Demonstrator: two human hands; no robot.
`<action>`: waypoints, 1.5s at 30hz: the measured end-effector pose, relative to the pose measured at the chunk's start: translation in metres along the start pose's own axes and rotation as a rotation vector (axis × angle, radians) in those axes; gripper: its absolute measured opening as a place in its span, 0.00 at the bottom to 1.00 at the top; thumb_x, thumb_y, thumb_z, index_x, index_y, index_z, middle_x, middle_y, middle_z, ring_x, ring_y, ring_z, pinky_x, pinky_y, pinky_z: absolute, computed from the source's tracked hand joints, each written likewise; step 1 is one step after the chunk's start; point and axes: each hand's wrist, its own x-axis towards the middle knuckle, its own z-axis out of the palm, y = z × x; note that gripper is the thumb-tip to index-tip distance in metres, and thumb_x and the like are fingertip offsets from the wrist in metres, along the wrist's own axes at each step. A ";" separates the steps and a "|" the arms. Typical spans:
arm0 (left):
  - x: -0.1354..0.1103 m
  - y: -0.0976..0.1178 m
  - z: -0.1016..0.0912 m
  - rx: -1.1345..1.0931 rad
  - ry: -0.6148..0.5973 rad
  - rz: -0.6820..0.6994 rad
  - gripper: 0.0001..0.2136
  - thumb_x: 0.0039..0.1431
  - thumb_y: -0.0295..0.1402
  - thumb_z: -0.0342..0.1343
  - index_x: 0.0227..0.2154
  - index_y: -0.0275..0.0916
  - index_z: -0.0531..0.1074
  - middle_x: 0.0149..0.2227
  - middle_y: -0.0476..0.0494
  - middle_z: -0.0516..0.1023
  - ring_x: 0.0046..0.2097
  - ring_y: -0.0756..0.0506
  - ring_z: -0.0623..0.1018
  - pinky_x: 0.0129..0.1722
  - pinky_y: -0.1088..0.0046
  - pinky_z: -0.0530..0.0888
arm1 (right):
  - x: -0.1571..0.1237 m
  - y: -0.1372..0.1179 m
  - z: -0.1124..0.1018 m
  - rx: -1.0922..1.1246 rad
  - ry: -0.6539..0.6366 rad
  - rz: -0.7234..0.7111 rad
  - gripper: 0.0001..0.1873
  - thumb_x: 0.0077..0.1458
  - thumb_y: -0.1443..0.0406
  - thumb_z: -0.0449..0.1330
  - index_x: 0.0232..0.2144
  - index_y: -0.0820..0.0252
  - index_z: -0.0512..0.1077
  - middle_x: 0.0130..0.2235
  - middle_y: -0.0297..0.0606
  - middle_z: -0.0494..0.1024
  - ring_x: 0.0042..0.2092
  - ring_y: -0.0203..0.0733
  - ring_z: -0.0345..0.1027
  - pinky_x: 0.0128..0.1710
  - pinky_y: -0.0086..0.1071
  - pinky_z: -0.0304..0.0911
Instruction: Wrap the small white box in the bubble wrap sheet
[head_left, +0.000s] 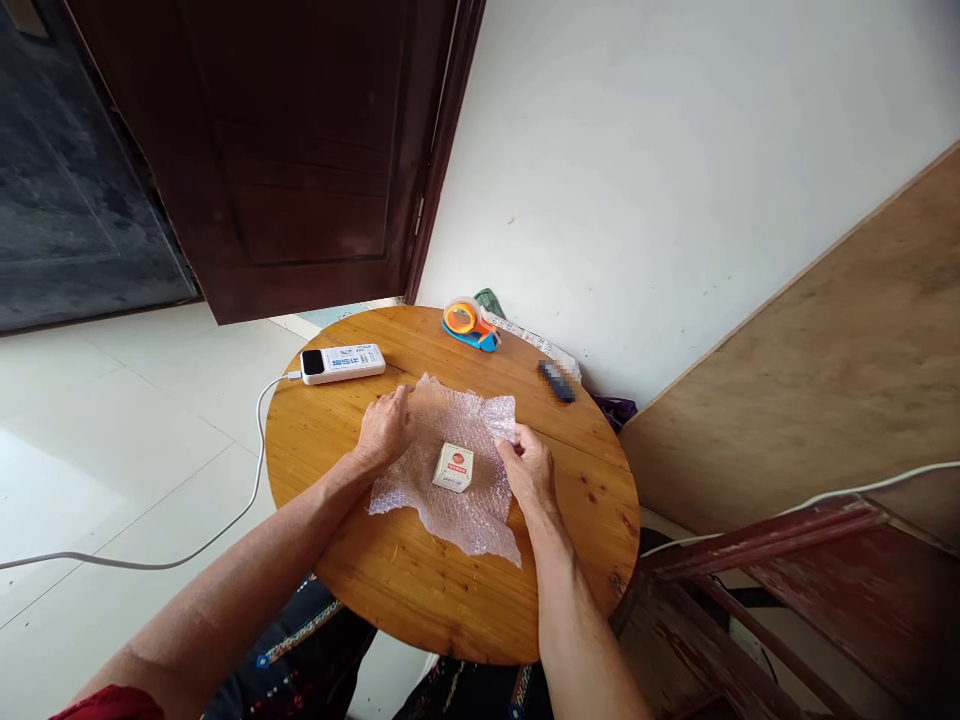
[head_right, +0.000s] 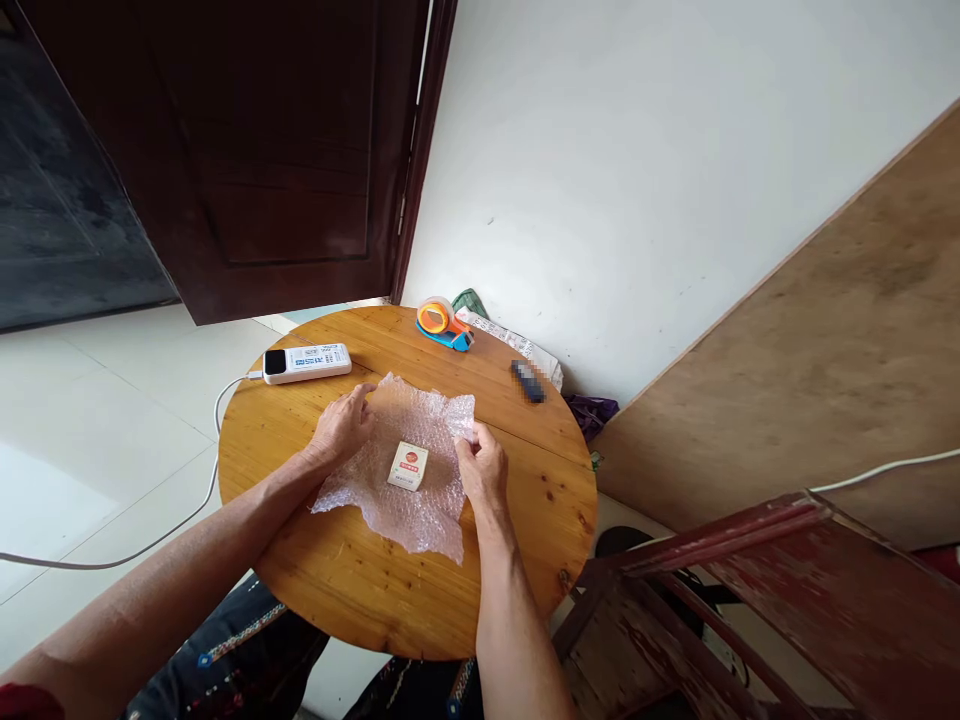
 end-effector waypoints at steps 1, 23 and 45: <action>0.000 0.000 0.000 0.005 0.000 0.002 0.22 0.59 0.26 0.47 0.57 0.38 0.63 0.43 0.40 0.79 0.49 0.40 0.77 0.48 0.66 0.71 | 0.000 -0.001 0.000 0.003 0.002 0.005 0.13 0.48 0.57 0.57 0.32 0.58 0.75 0.26 0.32 0.77 0.27 0.40 0.67 0.30 0.31 0.58; 0.001 -0.004 0.003 0.014 0.086 0.066 0.24 0.55 0.29 0.53 0.57 0.40 0.64 0.47 0.38 0.76 0.50 0.39 0.76 0.50 0.62 0.72 | -0.001 -0.003 -0.002 -0.108 0.009 0.029 0.17 0.48 0.59 0.57 0.40 0.55 0.74 0.31 0.37 0.82 0.34 0.46 0.74 0.38 0.36 0.65; -0.058 0.014 -0.025 -0.137 -0.275 0.577 0.55 0.40 0.36 0.70 0.69 0.41 0.43 0.66 0.31 0.59 0.64 0.31 0.64 0.62 0.52 0.64 | 0.000 -0.010 -0.006 0.043 0.189 -0.021 0.21 0.44 0.58 0.59 0.42 0.59 0.74 0.39 0.41 0.79 0.35 0.42 0.71 0.42 0.40 0.67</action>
